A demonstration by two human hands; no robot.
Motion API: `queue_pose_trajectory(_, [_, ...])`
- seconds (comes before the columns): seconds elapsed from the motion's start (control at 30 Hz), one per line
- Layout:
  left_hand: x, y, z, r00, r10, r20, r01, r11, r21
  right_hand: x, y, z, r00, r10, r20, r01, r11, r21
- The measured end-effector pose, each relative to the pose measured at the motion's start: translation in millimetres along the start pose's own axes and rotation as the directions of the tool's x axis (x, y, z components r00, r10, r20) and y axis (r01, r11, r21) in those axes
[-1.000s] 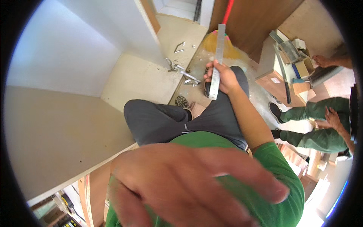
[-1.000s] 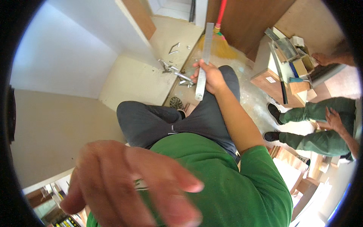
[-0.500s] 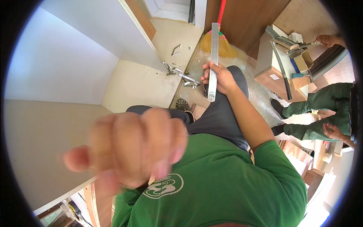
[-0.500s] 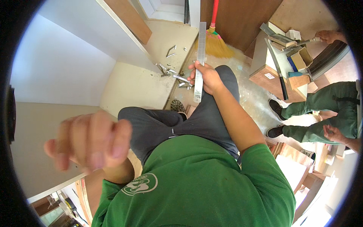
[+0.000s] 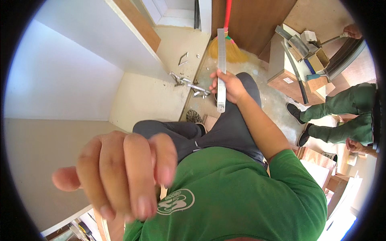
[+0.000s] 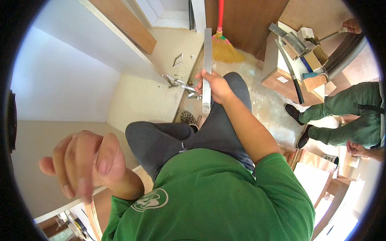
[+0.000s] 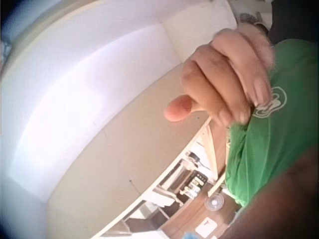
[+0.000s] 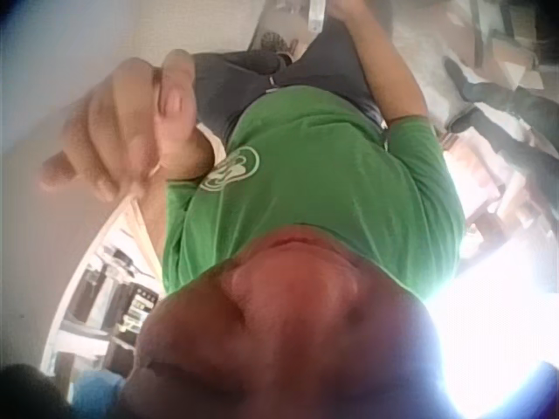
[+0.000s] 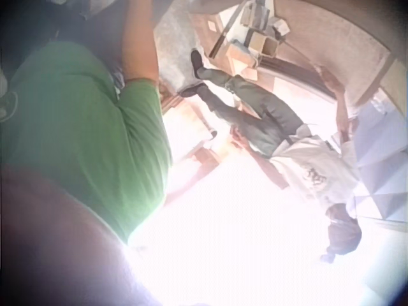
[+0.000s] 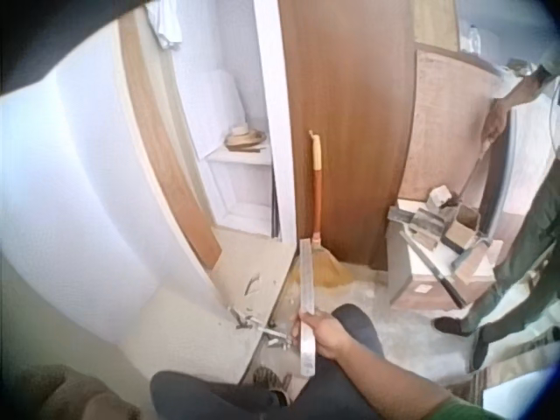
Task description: The person uses a ruler and a knife to measure and clear debris from pre-drilled holes in a cabinet panel, then fits and secures a metal hinge into the prepared slots while sitting on the floor.
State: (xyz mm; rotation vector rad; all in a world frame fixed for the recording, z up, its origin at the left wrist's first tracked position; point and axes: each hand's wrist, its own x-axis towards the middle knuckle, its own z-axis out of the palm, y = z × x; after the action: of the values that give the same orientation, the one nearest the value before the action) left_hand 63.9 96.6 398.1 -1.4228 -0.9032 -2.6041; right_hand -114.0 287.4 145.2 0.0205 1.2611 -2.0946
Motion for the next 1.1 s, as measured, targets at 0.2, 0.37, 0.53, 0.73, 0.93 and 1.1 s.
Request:
queue_pose_trajectory(0.2, [-17, -3, -5, 0.986, -0.032, -0.164, 0.14, 0.69, 0.71, -1, -3, -12, 1.0, 0.005, -0.022, -0.006, 0.999, -0.037])
queue_pose_trajectory(0.37, [-15, 6, -5, 0.986, 0.023, -0.162, 0.124, 0.543, 0.831, -1, 0, -10, 1.0, 0.024, -0.014, -0.025, 0.999, -0.042])
queue_pose_trajectory(0.53, [-37, 0, -28, 0.97, 0.115, -0.214, 0.133, 0.485, 0.864, 0, 0, -7, 1.0, 0.026, -0.006, -0.026, 0.999, -0.04])
queue_pose_trajectory(0.73, [-55, -58, -41, 0.779, 0.002, -0.628, 0.579, 0.386, 0.719, 2, 1, -15, 1.0, 0.016, 0.006, -0.015, 0.998, -0.055])
queue_pose_trajectory(0.93, [-114, -82, -99, 0.425, -0.445, -0.788, 0.892, 0.351, 0.283, 0, -2, -12, 0.998, 0.003, 0.056, 0.0, 0.999, -0.05])
queue_pose_trajectory(1.1, [-134, -138, -112, 0.38, -0.528, -0.76, 0.903, 0.389, 0.181, -7, -6, 2, 0.982, -0.009, 0.19, 0.011, 1.0, -0.009])
